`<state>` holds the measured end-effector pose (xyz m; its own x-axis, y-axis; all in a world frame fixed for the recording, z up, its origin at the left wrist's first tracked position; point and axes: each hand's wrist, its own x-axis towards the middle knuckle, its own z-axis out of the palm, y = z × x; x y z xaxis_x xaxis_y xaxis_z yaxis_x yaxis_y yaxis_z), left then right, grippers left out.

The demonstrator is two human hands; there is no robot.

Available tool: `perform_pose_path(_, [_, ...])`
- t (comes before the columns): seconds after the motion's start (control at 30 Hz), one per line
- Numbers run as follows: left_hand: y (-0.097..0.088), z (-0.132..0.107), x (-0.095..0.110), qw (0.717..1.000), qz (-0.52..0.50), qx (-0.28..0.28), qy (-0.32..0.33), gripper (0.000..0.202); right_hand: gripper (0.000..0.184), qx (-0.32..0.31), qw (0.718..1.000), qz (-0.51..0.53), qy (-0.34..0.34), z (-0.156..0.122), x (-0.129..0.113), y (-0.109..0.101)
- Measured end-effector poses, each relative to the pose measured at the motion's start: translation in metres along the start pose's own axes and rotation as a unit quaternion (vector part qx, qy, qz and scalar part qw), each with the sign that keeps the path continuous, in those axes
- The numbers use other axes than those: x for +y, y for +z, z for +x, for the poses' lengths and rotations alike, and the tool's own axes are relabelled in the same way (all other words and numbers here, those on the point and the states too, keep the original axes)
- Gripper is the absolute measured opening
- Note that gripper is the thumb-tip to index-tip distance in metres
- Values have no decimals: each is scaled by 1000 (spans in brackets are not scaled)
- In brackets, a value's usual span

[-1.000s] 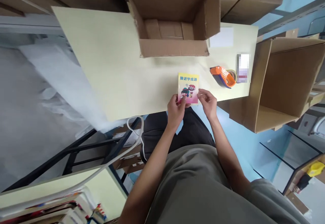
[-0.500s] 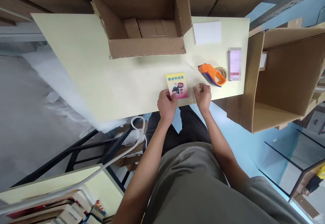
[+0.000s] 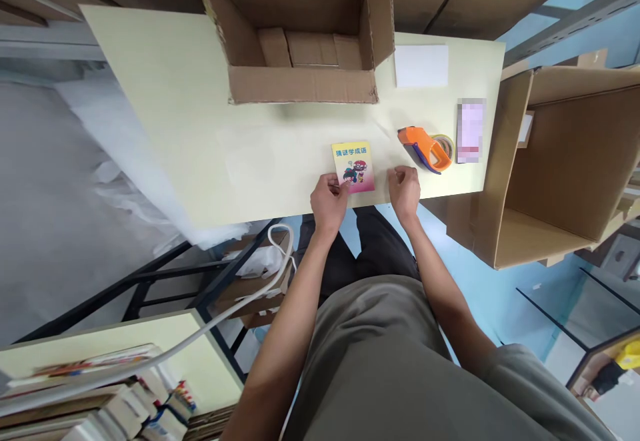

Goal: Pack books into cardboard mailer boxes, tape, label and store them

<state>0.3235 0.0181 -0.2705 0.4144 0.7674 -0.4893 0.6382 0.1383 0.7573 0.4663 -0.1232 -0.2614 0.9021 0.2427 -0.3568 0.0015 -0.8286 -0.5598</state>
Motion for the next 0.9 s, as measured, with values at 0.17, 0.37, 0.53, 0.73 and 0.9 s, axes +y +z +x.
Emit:
perform_pose_path(0.17, [0, 4, -1, 1000, -24, -14, -15, 20, 6, -40, 998, -38, 17, 4, -7, -4])
perform_pose_path(0.37, [5, -1, 0, 1000, 20, -6, 0, 19, 9, -29, 998, -37, -30, 4, -12, -12])
perform_pose_path(0.53, [9, -11, 1, 992, 64, 54, 96, 42, 7, 0, 993, -1, -119, -16, -30, -20])
perform_pose_path(0.73, [-4, -15, 22, 986, -64, -80, 135, 33, 12, -66, 979, 5, -192, -42, -61, 1])
perform_pose_path(0.9, [0, 0, 31, 995, -44, -85, 39, 28, 21, -124, 973, -8, -194, -45, -57, 25])
